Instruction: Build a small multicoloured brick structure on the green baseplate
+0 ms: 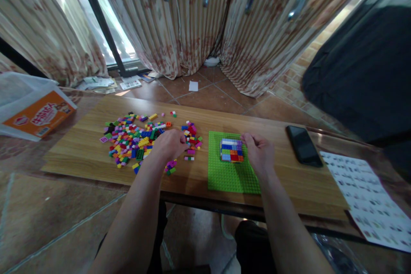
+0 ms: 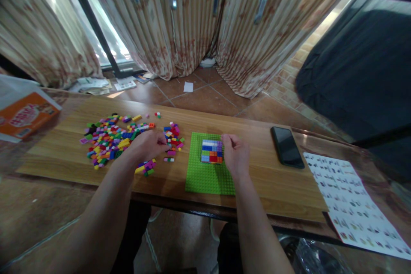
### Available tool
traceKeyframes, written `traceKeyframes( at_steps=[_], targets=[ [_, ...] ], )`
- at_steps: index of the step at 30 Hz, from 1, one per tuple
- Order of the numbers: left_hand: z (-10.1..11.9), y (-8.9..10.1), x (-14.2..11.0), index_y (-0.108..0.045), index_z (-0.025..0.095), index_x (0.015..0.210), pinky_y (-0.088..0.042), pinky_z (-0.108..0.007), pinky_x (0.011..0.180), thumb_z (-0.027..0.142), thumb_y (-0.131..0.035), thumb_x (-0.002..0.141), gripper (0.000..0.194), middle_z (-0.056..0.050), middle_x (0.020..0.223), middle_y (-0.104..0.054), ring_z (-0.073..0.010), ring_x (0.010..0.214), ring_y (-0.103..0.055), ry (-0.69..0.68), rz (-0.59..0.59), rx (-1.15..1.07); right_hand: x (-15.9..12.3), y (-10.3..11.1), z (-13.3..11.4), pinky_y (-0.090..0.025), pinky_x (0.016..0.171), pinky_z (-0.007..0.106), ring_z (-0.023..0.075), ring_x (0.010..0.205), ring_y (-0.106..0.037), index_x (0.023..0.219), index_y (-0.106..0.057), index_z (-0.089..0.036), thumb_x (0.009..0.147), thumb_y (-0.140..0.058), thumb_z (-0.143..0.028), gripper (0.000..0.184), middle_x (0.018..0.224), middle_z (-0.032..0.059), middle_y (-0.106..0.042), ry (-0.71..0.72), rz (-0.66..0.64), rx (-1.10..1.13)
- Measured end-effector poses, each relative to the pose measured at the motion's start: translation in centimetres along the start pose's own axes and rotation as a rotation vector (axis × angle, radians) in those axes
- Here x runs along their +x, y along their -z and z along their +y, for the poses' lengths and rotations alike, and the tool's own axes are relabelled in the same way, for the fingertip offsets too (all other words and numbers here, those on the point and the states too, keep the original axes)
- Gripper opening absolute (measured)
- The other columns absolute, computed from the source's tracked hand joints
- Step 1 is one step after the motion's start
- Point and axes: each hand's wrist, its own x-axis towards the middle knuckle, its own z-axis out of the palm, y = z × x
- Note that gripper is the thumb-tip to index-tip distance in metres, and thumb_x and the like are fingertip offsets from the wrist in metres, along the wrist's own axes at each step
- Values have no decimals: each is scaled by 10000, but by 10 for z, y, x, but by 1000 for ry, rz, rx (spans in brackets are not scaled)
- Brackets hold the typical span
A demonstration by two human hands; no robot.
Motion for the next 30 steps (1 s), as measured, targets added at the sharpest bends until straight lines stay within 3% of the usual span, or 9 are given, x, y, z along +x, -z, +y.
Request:
traceKeyframes(
  at_steps=[8, 14, 19, 24, 30],
  targets=[
    [-5, 12, -1, -696, 177, 670, -376, -254, 605, 277, -511, 840, 271, -53, 694, -698, -163, 654, -596, -46, 146, -41, 1, 2, 1, -496, 667, 310, 210, 707, -664, 792, -742, -170, 829, -564, -472, 353, 703, 39, -715, -2, -13, -55],
    [-53, 42, -9, -727, 165, 858, -415, -246, 606, 279, -540, 798, 227, -54, 773, -739, -178, 695, -635, 204, 357, -187, 0, 5, 3, -494, 668, 318, 232, 753, -686, 843, -756, -183, 836, -560, -470, 348, 791, 56, -748, -3, -33, -99],
    [-80, 51, -23, -728, 200, 854, -437, -250, 612, 249, -654, 689, 187, -47, 815, -736, -196, 742, -658, 354, 182, -54, -1, 6, 1, -490, 691, 341, 251, 772, -691, 860, -760, -192, 842, -547, -469, 349, 816, 60, -755, -4, -48, -162],
    [-76, 49, -28, -717, 225, 809, -445, -245, 600, 225, -681, 644, 169, -41, 825, -736, -204, 765, -668, 361, 86, 13, -1, 6, 1, -483, 657, 341, 260, 758, -685, 845, -760, -196, 836, -545, -483, 359, 791, 66, -753, 1, -41, -172],
    [-74, 45, -25, -714, 216, 785, -454, -245, 609, 115, -605, 619, 223, -68, 818, -749, -216, 778, -680, 393, 67, 66, -1, 6, 0, -462, 652, 338, 253, 730, -670, 796, -755, -204, 826, -538, -487, 358, 763, 56, -743, 5, -42, -219]
  ],
)
